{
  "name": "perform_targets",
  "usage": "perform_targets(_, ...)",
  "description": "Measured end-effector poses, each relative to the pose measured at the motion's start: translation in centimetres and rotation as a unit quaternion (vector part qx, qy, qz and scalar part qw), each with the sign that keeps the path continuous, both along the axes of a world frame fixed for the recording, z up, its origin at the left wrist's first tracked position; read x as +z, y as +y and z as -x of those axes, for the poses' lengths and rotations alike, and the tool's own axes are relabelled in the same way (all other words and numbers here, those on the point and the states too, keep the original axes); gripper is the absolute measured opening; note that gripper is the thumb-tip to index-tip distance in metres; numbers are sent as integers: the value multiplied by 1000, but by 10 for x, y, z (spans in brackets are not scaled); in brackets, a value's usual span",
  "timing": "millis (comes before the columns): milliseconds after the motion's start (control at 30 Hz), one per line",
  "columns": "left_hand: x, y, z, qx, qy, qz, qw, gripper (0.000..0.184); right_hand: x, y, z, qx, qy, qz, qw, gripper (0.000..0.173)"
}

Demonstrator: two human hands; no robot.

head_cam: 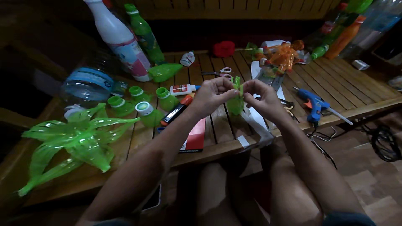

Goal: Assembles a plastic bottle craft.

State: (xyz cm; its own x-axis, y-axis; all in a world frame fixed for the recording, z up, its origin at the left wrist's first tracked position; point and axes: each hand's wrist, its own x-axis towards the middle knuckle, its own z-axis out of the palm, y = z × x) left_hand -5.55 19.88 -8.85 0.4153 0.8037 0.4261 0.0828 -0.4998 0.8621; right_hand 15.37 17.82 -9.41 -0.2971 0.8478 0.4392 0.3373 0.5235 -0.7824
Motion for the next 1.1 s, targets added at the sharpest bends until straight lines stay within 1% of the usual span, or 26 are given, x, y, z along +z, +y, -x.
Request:
perform_targets(67, -1, 0, 0, -1, -3, 7, 1000, 6, 0, 0, 1, 5, 21, 2, 1000, 22)
perform_targets(200, -2, 0, -2, 6, 1, 3, 1000, 6, -2, 1, 3, -1, 47, -10, 999, 12)
perform_targets(400, -4, -2, -5, 39, -3, -2, 999, 8, -4, 3, 0, -4, 70, 10, 997, 10)
perform_targets(567, -5, -3, -10, 66, 2, -9, 998, 16, -7, 5, -2, -8, 83, 1, 997, 11)
perform_targets(633, -5, -3, -11, 78, 4, -10, 997, 17, -7, 6, 0, -4, 89, 17, 996, 11)
perform_targets(700, -7, -4, -11, 88, 13, -12, 996, 17, -7, 6, 1, 5, 87, 35, 996, 15)
perform_targets(767, -9, -5, -12, 88, 24, -21, 996, 19, -6, 6, -2, -6, 81, 32, 996, 22)
perform_targets(833, -10, -6, -13, 87, 31, -29, 995, 20, 4, 5, -16, -57, 75, 5, 995, 25)
perform_targets(867, -10, -6, -12, 91, 34, -30, 995, 20, 12, 3, -27, -97, 77, -14, 992, 23)
perform_targets(933, -10, -10, -12, 106, 41, -27, 993, 21, 30, -12, -60, -183, 64, -44, 980, 20)
perform_targets(967, -10, -11, -12, 114, 42, -30, 992, 21, 36, -23, -81, -232, 36, -49, 971, 24)
perform_targets(1033, -12, -12, -13, 128, 42, -58, 989, 22, 43, -47, -125, -317, -54, -2, 947, 41)
perform_targets(1100, -13, -14, -14, 140, 48, -95, 984, 24, 40, -59, -164, -366, -123, 88, 918, 51)
